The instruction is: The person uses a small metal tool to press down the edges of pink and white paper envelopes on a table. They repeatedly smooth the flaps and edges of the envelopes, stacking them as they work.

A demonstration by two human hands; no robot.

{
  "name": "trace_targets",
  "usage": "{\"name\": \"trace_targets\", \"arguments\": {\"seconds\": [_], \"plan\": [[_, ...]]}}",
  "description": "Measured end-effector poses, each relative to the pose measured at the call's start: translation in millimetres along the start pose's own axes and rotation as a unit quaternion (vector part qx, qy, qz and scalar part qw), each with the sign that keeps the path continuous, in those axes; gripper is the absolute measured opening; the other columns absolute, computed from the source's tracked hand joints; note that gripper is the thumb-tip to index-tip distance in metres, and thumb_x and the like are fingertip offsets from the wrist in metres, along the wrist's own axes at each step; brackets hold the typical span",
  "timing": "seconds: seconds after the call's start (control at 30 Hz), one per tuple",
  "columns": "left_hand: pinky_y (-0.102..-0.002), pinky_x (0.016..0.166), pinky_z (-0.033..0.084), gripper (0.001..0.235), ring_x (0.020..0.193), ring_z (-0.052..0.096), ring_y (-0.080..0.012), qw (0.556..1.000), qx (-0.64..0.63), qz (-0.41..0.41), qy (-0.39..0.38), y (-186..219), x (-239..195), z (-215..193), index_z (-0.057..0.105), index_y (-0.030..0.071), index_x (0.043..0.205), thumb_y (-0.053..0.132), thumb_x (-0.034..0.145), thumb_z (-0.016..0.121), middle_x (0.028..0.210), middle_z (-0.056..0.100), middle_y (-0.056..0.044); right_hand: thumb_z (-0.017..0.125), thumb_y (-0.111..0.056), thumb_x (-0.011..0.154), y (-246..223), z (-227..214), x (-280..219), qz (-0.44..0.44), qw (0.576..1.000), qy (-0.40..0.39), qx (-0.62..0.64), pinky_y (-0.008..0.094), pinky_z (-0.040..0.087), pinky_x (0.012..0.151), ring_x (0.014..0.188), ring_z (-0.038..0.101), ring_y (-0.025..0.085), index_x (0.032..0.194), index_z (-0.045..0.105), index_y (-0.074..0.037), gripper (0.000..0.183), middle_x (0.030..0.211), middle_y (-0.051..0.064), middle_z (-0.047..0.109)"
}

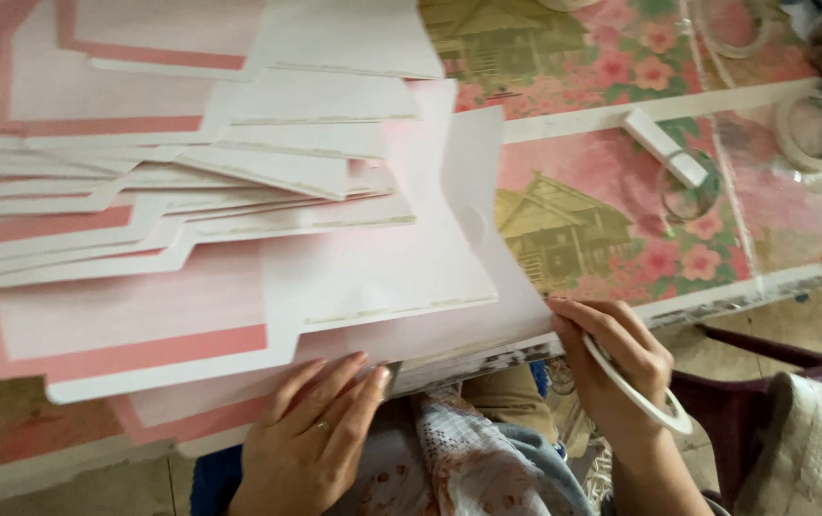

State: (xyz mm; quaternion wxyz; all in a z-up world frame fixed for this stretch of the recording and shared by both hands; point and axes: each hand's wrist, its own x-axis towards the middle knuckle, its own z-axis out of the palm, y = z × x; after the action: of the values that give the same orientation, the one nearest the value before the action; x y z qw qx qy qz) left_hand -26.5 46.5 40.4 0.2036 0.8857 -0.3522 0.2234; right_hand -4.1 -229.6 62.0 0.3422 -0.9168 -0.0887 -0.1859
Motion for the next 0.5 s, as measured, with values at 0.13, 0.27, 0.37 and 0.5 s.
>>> {"name": "trace_targets", "arguments": {"seconds": [0.13, 0.27, 0.37, 0.5], "plan": [[-0.036, 0.089, 0.05, 0.021, 0.101, 0.066, -0.0178, 0.998, 0.013, -0.022, 0.057, 5.8, 4.7, 7.5, 0.06, 0.004, 0.111, 0.008, 0.09, 0.059, 0.102, 0.072, -0.004, 0.061, 0.002, 0.086, 10.3, 2.4, 0.2, -0.039, 0.999, 0.007, 0.031, 0.028, 0.053, 0.073, 0.079, 0.067, 0.02, 0.096, 0.067, 0.0, 0.011, 0.091, 0.013, 0.068], [-0.036, 0.093, 0.051, 0.033, 0.106, 0.065, -0.0199, 0.997, 0.026, 0.048, 0.052, 7.5, 0.7, 42.0, 0.054, 0.0, 0.119, 0.02, 0.094, 0.048, 0.111, 0.068, -0.008, 0.06, -0.003, 0.087, 18.3, 2.2, 3.8, -0.035, 0.994, -0.008, 0.107, 0.027, 0.053, 0.075, 0.078, 0.068, 0.02, 0.092, 0.067, -0.002, 0.009, 0.089, 0.012, 0.066], [-0.039, 0.1, 0.047, 0.034, 0.109, 0.064, -0.0247, 0.997, -0.082, 0.003, -0.005, 39.9, 52.3, 40.4, 0.053, -0.003, 0.123, 0.007, 0.09, 0.051, 0.118, 0.065, -0.012, 0.059, -0.01, 0.09, 30.5, 5.4, 0.9, -0.019, 0.993, -0.006, 0.118, 0.029, 0.049, 0.069, 0.075, 0.061, 0.021, 0.093, 0.063, -0.007, 0.006, 0.086, 0.009, 0.059], [-0.041, 0.104, 0.043, 0.044, 0.116, 0.061, -0.0283, 0.986, -0.16, 0.035, -0.004, 57.1, 81.0, 69.3, 0.042, -0.008, 0.133, 0.01, 0.096, 0.028, 0.124, 0.062, -0.018, 0.057, -0.003, 0.088, 34.4, 3.9, -3.8, 0.017, 0.988, -0.034, 0.147, 0.026, 0.048, 0.064, 0.07, 0.061, 0.017, 0.094, 0.064, -0.009, 0.011, 0.087, 0.006, 0.061]]}}
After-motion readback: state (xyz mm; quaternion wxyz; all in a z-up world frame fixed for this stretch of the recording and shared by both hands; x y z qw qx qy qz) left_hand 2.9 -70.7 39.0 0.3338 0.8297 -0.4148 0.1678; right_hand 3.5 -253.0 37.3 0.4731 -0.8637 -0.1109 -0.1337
